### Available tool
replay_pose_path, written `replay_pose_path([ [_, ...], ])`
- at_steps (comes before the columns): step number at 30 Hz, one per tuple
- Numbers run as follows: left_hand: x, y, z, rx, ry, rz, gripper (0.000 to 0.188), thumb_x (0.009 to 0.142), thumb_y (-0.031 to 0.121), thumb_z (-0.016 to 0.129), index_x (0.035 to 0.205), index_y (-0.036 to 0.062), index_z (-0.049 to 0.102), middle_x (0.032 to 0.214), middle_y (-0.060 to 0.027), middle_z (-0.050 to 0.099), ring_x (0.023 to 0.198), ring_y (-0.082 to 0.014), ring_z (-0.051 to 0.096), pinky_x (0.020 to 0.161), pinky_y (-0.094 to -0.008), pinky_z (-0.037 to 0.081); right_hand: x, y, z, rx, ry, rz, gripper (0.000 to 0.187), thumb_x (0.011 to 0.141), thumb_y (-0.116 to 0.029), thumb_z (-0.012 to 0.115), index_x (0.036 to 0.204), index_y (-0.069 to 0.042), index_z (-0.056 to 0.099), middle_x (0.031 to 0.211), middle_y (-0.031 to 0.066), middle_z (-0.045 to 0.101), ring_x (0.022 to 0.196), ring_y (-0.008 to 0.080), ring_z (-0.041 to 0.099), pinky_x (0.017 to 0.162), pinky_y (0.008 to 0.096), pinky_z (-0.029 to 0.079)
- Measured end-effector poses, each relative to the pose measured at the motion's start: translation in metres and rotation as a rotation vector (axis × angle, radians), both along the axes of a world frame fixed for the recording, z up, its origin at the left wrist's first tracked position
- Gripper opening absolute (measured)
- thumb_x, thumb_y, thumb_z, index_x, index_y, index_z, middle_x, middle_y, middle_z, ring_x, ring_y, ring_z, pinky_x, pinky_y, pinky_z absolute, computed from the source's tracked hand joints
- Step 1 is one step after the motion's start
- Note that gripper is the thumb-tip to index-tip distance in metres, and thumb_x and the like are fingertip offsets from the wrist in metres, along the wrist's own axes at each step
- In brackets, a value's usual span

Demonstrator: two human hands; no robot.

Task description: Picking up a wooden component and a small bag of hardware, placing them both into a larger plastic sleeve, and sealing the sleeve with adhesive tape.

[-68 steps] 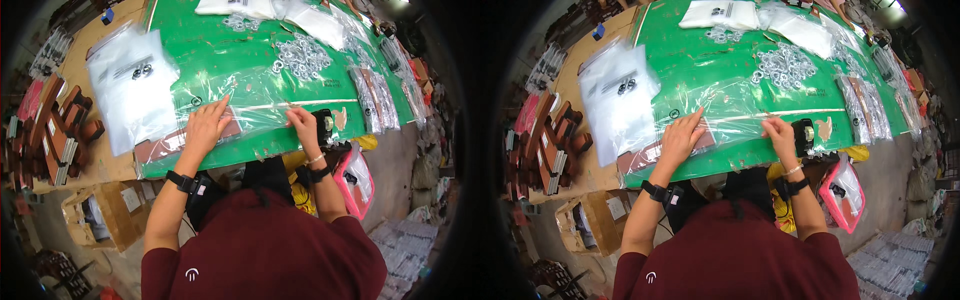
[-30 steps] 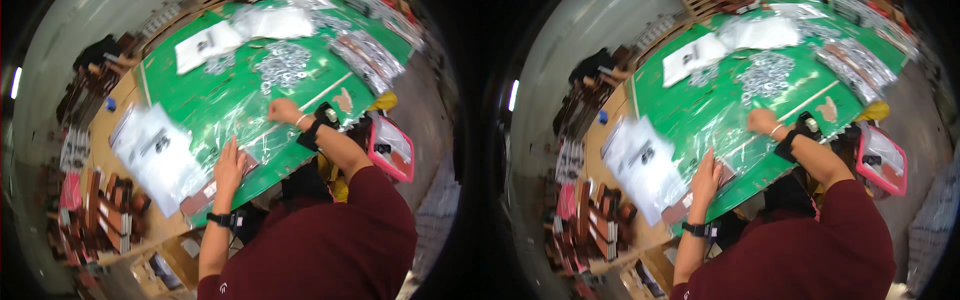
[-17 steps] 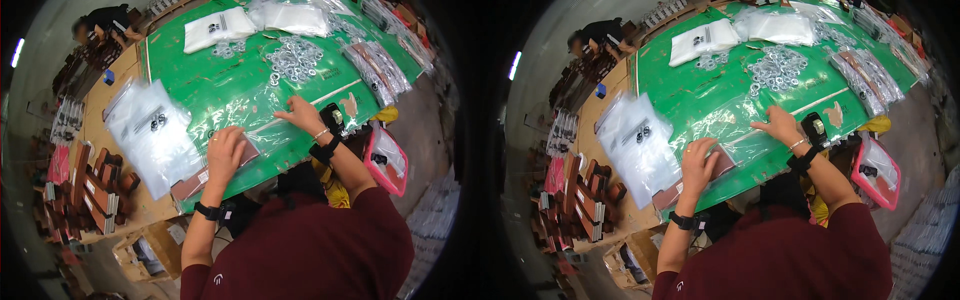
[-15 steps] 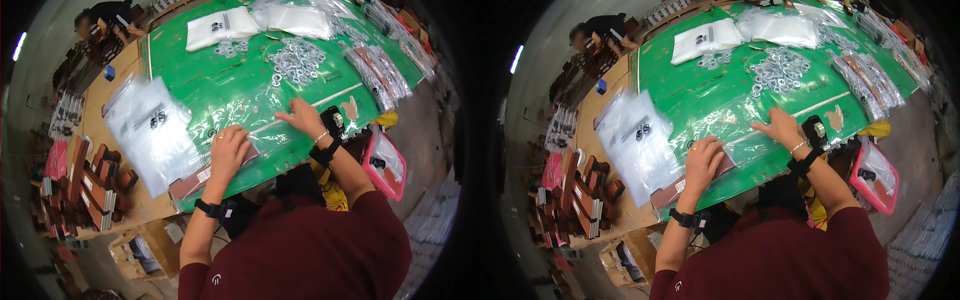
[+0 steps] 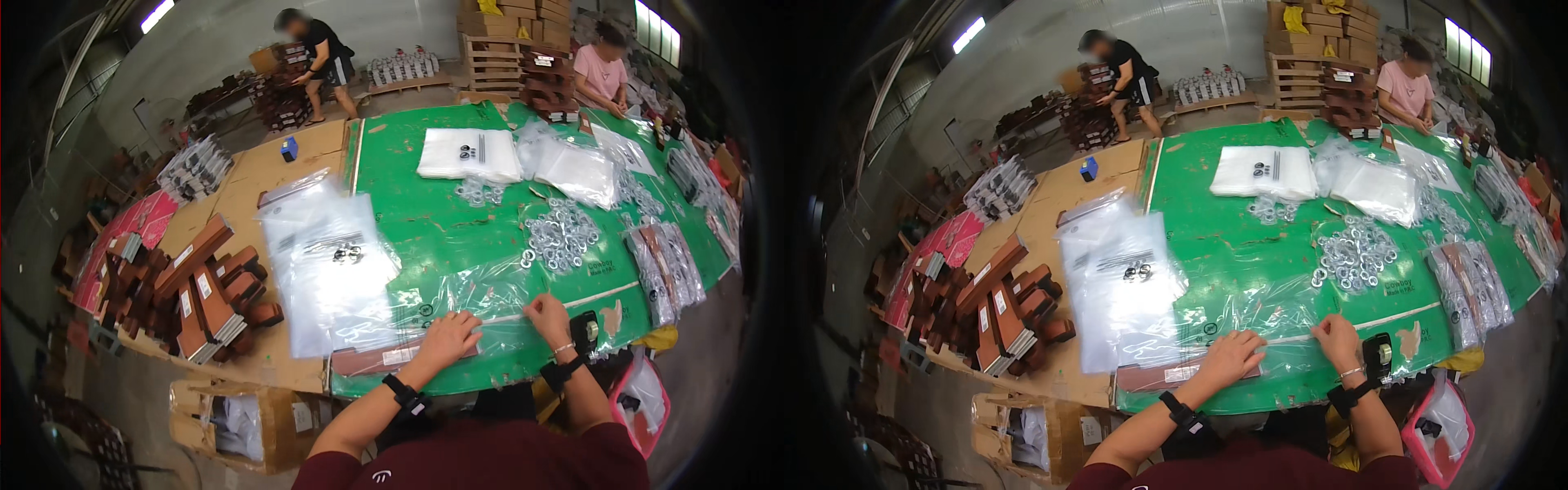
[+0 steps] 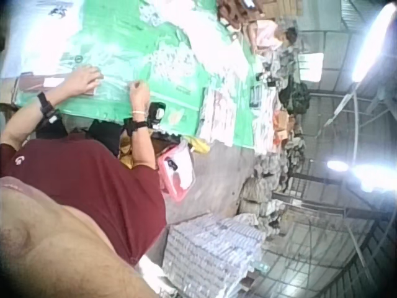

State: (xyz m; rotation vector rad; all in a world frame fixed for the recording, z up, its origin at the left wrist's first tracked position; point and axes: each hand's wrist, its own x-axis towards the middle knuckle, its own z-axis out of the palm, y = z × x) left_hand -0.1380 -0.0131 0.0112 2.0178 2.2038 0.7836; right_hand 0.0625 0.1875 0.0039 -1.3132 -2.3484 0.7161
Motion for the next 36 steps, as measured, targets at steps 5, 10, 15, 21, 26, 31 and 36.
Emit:
replay_pose_path([
  [5, -0.008, 0.006, -0.005, 0.041, 0.015, -0.002, 0.033, 0.097, 0.038, 0.061, 0.124, 0.0185, 0.065, 0.117, -0.0035, 0.063, 0.104, -0.0263, 0.062, 0.085, -0.0424, 0.050, -0.006, 0.008, 0.001, -0.125, 0.162, -0.031, 0.045, 0.079, -0.040, 0.084, 0.096, -0.002, 0.066, 0.083, 0.0120, 0.070, 0.076, 0.0293, 0.069, 0.067, 0.0400, 0.052],
  [10, -0.008, 0.010, -0.005, -0.084, -0.020, -0.017, 0.047, 0.099, 0.037, 0.059, 0.144, 0.0222, 0.057, 0.125, -0.0062, 0.063, 0.107, -0.0285, 0.063, 0.090, -0.0438, 0.052, 0.005, -0.008, 0.000, 0.185, -0.133, 0.048, 0.057, 0.071, -0.044, 0.089, 0.103, -0.005, 0.063, 0.088, 0.0130, 0.073, 0.084, 0.0343, 0.071, 0.073, 0.0440, 0.054],
  [15, -0.015, 0.015, -0.012, -0.070, 0.006, -0.057, 0.054, 0.099, 0.037, 0.060, 0.150, 0.0225, 0.051, 0.123, -0.0076, 0.063, 0.107, -0.0301, 0.063, 0.088, -0.0450, 0.053, -0.002, -0.004, -0.001, 0.023, -0.115, -0.029, 0.053, 0.068, -0.038, 0.092, 0.099, -0.007, 0.062, 0.088, 0.0118, 0.072, 0.085, 0.0327, 0.071, 0.073, 0.0446, 0.054],
  [21, -0.013, 0.014, -0.015, -0.052, 0.021, -0.077, 0.064, 0.099, 0.037, 0.060, 0.158, 0.0219, 0.039, 0.117, -0.0112, 0.065, 0.103, -0.0318, 0.064, 0.086, -0.0444, 0.054, 0.001, -0.007, -0.025, 0.129, 0.000, -0.014, 0.044, 0.067, -0.033, 0.091, 0.091, -0.008, 0.065, 0.076, 0.0085, 0.069, 0.077, 0.0323, 0.069, 0.070, 0.0433, 0.053],
  [26, -0.016, 0.015, -0.004, -0.054, -0.013, -0.078, 0.065, 0.099, 0.037, 0.060, 0.158, 0.0205, 0.039, 0.110, -0.0111, 0.065, 0.098, -0.0323, 0.063, 0.085, -0.0451, 0.054, -0.008, 0.004, -0.036, 0.104, 0.012, -0.013, 0.028, 0.070, -0.026, 0.086, 0.080, -0.009, 0.066, 0.075, 0.0076, 0.068, 0.075, 0.0317, 0.068, 0.067, 0.0442, 0.053],
  [31, -0.017, 0.015, -0.009, -0.043, 0.001, -0.062, 0.061, 0.099, 0.038, 0.059, 0.155, 0.0191, 0.043, 0.113, -0.0110, 0.065, 0.102, -0.0319, 0.063, 0.087, -0.0452, 0.053, -0.015, 0.007, -0.043, 0.237, 0.119, -0.049, 0.025, 0.071, -0.025, 0.085, 0.079, -0.009, 0.066, 0.077, 0.0077, 0.068, 0.076, 0.0324, 0.068, 0.066, 0.0466, 0.052],
  [36, -0.016, 0.014, -0.012, -0.063, -0.005, -0.062, 0.058, 0.100, 0.039, 0.059, 0.153, 0.0199, 0.046, 0.122, -0.0114, 0.065, 0.111, -0.0319, 0.062, 0.092, -0.0446, 0.053, -0.011, -0.009, -0.028, 0.277, 0.091, -0.027, 0.026, 0.070, -0.027, 0.085, 0.079, -0.010, 0.067, 0.077, 0.0077, 0.068, 0.076, 0.0326, 0.068, 0.066, 0.0469, 0.052],
])
